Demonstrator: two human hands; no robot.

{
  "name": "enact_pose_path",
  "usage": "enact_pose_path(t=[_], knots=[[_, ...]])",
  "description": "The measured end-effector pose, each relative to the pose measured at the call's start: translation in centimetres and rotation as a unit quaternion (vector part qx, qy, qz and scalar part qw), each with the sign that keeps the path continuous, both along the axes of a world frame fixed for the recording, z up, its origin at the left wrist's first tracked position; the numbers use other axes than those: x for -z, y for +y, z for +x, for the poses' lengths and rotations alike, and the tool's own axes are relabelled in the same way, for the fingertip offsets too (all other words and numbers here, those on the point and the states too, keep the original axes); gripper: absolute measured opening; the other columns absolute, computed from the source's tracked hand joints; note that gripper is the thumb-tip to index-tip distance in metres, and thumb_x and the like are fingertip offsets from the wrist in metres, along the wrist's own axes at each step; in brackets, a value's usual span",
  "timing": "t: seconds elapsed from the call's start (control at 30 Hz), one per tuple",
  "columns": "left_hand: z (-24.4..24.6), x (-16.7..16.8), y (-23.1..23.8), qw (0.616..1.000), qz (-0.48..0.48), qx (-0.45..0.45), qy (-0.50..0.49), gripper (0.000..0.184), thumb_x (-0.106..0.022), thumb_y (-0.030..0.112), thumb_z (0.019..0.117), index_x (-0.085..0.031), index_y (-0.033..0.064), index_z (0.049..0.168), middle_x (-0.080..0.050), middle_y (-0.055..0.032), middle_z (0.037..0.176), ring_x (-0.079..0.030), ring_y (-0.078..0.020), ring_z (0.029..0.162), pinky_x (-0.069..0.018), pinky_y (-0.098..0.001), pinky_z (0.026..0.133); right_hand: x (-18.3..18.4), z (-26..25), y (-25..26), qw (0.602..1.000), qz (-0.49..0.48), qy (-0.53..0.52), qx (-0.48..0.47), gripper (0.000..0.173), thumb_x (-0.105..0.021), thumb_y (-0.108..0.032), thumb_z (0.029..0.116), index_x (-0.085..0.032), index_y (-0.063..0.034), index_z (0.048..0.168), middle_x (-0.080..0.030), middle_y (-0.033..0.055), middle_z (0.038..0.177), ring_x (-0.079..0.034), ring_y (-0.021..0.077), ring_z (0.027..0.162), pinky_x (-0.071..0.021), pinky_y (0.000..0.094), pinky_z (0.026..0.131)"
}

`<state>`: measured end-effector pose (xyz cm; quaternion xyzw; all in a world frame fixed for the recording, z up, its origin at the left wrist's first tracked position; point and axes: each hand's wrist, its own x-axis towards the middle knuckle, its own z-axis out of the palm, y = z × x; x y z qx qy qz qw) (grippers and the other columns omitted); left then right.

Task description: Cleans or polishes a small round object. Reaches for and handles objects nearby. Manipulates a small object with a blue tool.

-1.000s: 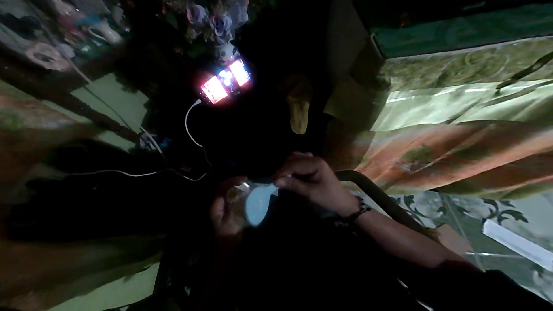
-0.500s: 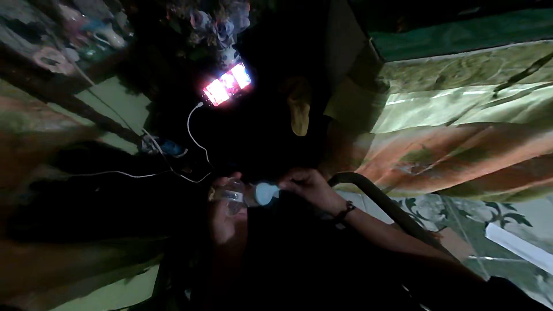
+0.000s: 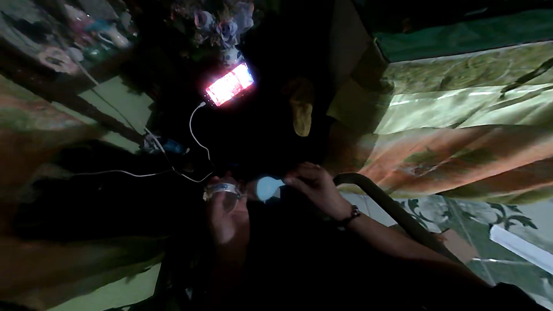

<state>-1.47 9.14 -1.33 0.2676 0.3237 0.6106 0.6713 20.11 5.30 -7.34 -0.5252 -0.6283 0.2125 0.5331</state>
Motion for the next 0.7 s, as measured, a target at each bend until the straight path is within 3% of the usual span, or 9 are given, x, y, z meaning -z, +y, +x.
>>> enact_pose_path(t=[0.03,0.1,0.13,0.23,0.33,0.43,0.53,0.63,0.7], knots=[[0.3,0.6,0.0,0.999,0.01,0.016,-0.036,0.029,-0.033,0.014,0.1053,-0.045,0.0095,0.131,-0.067,-0.0073,0.118,-0.069,-0.0201,0.103,-0.0591,-0.0377,0.086,-1.3,-0.9,-0.2,0.999,0.023,0.015,-0.018,0.026,-0.063,-0.036,0.101,-0.079,-0.0156,0.1,-0.073,-0.0032,0.096,-0.064,0.0098,0.096,-0.0467,0.0416,0.095],[1.0,1.6,0.0,0.986,0.017,0.052,-0.158,0.029,-0.06,0.02,0.0984,-0.057,0.0096,0.125,-0.07,-0.0115,0.115,-0.071,-0.0254,0.101,-0.0598,-0.0414,0.085,-2.8,-2.5,-0.2,0.997,0.062,0.015,-0.039,0.026,-0.063,-0.037,0.101,-0.078,-0.0161,0.1,-0.072,-0.0029,0.093,-0.063,0.0101,0.095,-0.0446,0.0411,0.097],[1.3,1.6,-0.2,0.98,0.024,0.063,-0.185,0.032,-0.064,0.022,0.0968,-0.059,0.0098,0.125,-0.07,-0.0123,0.116,-0.07,-0.027,0.104,-0.0588,-0.0434,0.088,-2.6,-2.9,0.0,0.997,0.066,0.007,-0.04,0.026,-0.063,-0.038,0.1009,-0.078,-0.0164,0.1,-0.072,-0.0027,0.092,-0.063,0.0107,0.095,-0.0439,0.0413,0.097],[1.4,-0.3,-0.5,0.993,0.001,0.033,-0.117,0.026,-0.036,0.023,0.1082,-0.053,0.0149,0.127,-0.072,-0.0084,0.113,-0.072,-0.0251,0.1,-0.0592,-0.0437,0.088,0.8,-1.7,0.5,1.0,0.024,-0.02,0.002,0.029,-0.062,-0.039,0.1012,-0.078,-0.0161,0.099,-0.073,-0.002,0.095,-0.065,0.0126,0.095,-0.0473,0.0453,0.093],[0.8,-1.1,-0.3,0.997,-0.044,-0.006,-0.064,0.034,-0.025,0.024,0.11,-0.047,0.0155,0.134,-0.069,-0.0076,0.12,-0.069,-0.0256,0.109,-0.058,-0.044,0.092,2.2,0.0,0.5,0.998,-0.027,-0.002,0.049,0.027,-0.064,-0.037,0.0999,-0.078,-0.014,0.099,-0.073,-0.0007,0.095,-0.066,0.013,0.094,-0.0501,0.0447,0.089],[1.3,-0.1,-0.7,0.996,-0.032,0.037,-0.068,0.035,-0.028,0.028,0.1093,-0.05,0.0152,0.134,-0.069,-0.0077,0.122,-0.065,-0.0264,0.118,-0.056,-0.0466,0.095,-1.0,-1.3,-0.2,0.998,0.013,0.063,0.0,0.023,-0.063,-0.03,0.1014,-0.077,-0.0121,0.101,-0.072,-0.0022,0.097,-0.064,0.0078,0.097,-0.0503,0.0367,0.093],[1.9,0.9,-0.7,0.977,0.009,0.1,-0.188,0.032,-0.059,0.025,0.0989,-0.062,0.0121,0.128,-0.07,-0.0143,0.122,-0.065,-0.0328,0.121,-0.0554,-0.0496,0.097,-2.3,-2.9,-0.3,0.995,0.062,0.056,-0.05,0.025,-0.063,-0.034,0.1015,-0.077,-0.0136,0.102,-0.073,-0.0024,0.097,-0.063,0.0099,0.097,-0.046,0.0412,0.097],[1.6,0.0,-0.9,0.979,-0.003,0.096,-0.178,0.035,-0.034,0.033,0.1089,-0.059,0.0174,0.128,-0.07,-0.0109,0.125,-0.065,-0.0315,0.121,-0.0541,-0.05,0.098,1.0,-1.7,0.1,0.999,0.032,0.027,-0.025,0.027,-0.062,-0.035,0.1015,-0.077,-0.0128,0.099,-0.073,-0.001,0.097,-0.065,0.011,0.098,-0.0484,0.0416,0.095],[0.8,-0.2,-0.8,0.987,-0.014,0.084,-0.134,0.042,-0.026,0.036,0.1095,-0.059,0.0214,0.13,-0.07,-0.0085,0.128,-0.064,-0.0302,0.123,-0.054,-0.0489,0.098,2.8,-0.3,0.2,0.999,-0.009,0.029,0.018,0.027,-0.063,-0.034,0.1005,-0.078,-0.0107,0.098,-0.073,0.0001,0.095,-0.066,0.0094,0.094,-0.0525,0.0363,0.09]])
